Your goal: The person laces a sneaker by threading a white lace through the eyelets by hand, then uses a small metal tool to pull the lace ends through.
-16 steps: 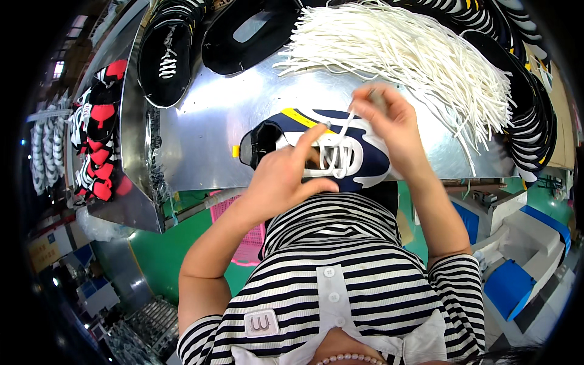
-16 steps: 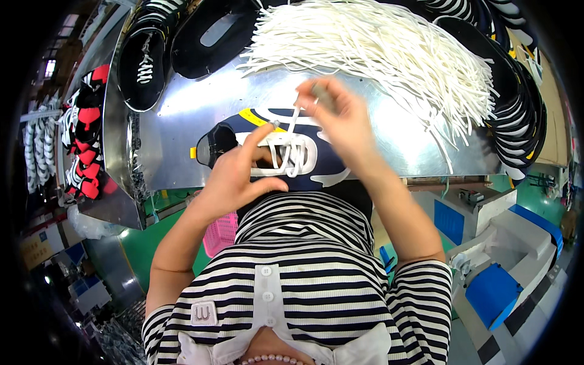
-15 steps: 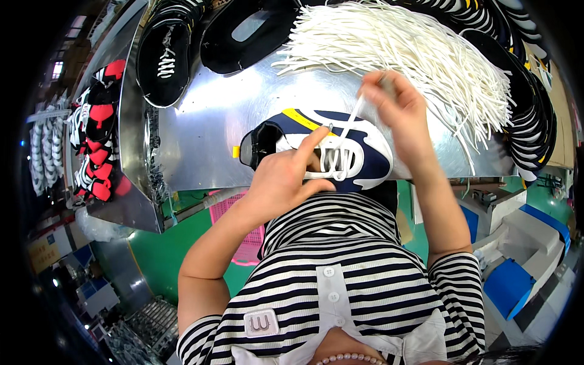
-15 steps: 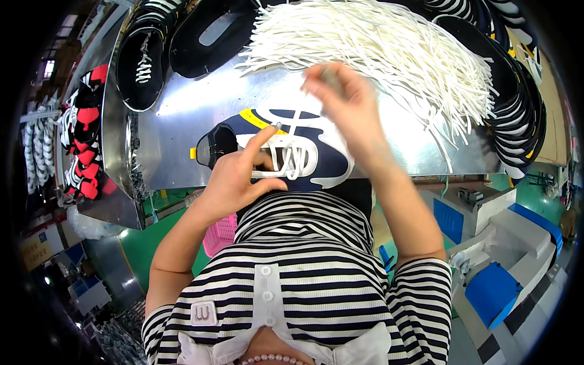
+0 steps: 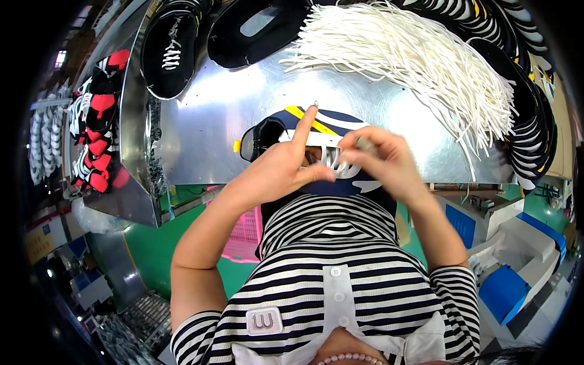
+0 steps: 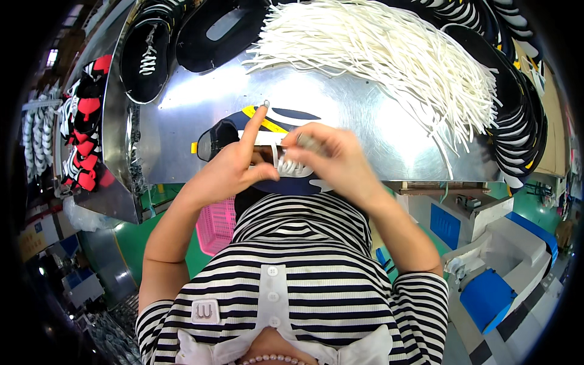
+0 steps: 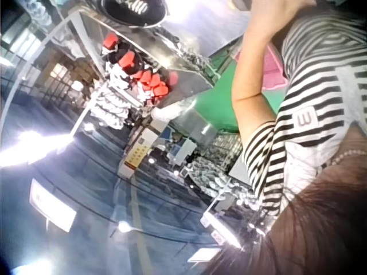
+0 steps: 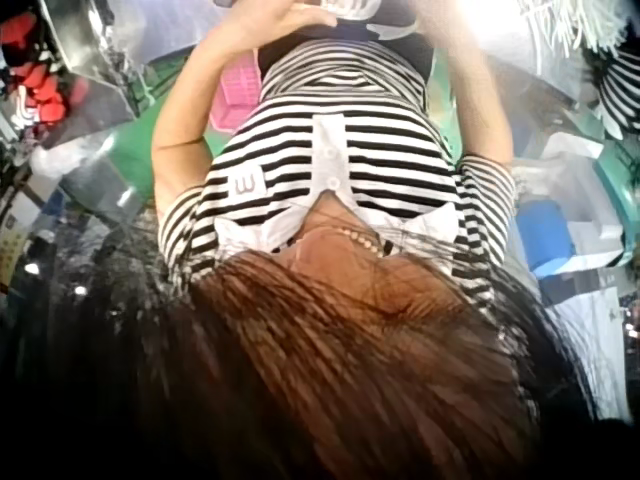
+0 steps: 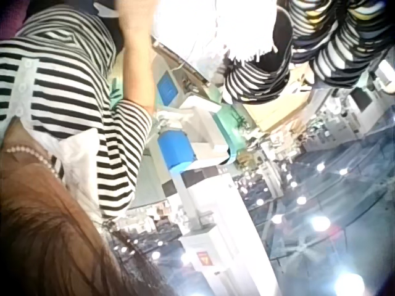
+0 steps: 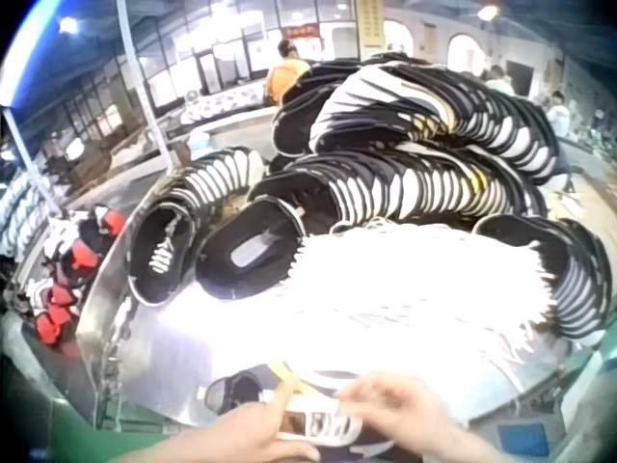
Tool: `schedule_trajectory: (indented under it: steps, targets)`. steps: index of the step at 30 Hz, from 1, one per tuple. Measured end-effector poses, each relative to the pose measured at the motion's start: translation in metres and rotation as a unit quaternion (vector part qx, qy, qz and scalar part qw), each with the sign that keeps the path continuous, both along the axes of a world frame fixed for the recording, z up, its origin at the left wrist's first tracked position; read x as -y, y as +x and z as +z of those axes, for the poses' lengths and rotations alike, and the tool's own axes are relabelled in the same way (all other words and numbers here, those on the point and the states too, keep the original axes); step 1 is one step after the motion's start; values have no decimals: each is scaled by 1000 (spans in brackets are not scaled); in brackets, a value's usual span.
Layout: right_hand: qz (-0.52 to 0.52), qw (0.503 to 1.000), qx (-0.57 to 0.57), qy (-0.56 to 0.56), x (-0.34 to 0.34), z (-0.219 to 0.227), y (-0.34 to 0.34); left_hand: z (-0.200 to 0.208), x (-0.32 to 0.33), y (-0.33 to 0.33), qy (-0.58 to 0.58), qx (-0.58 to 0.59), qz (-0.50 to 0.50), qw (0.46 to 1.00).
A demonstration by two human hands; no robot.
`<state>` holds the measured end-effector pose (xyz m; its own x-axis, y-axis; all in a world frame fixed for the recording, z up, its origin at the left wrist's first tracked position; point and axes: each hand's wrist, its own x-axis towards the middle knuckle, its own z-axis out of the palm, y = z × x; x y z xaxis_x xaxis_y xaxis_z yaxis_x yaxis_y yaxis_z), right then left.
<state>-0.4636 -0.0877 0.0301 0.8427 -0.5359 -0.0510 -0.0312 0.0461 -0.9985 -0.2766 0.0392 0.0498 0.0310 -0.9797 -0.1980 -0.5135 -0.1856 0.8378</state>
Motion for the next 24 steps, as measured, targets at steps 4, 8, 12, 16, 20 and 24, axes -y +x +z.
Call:
schedule_trajectory:
  steps: [4, 8, 12, 16, 20, 24]
  targets:
    - [-81, 995, -37, 33, -7, -10, 23, -7, -1, -3, -26, 70, 75, 994]
    - [-119, 988, -27, -94, -7, -13, 37, -13, -2, -15, -84, 170, 119, 975]
    - [-95, 981, -32, -164, -5, -17, 35, -14, 1, -23, -54, 222, 174, 958]
    - [-62, 978, -36, -196, 1, -22, 34, -25, 1, -24, -145, 220, 218, 940]
    - [-86, 991, -58, -87, -11, -3, 17, -20, 2, -27, -84, 208, 225, 948]
    - [-61, 981, -105, -150, -13, -1, -1, -20, 1, -28, -89, 215, 225, 946]
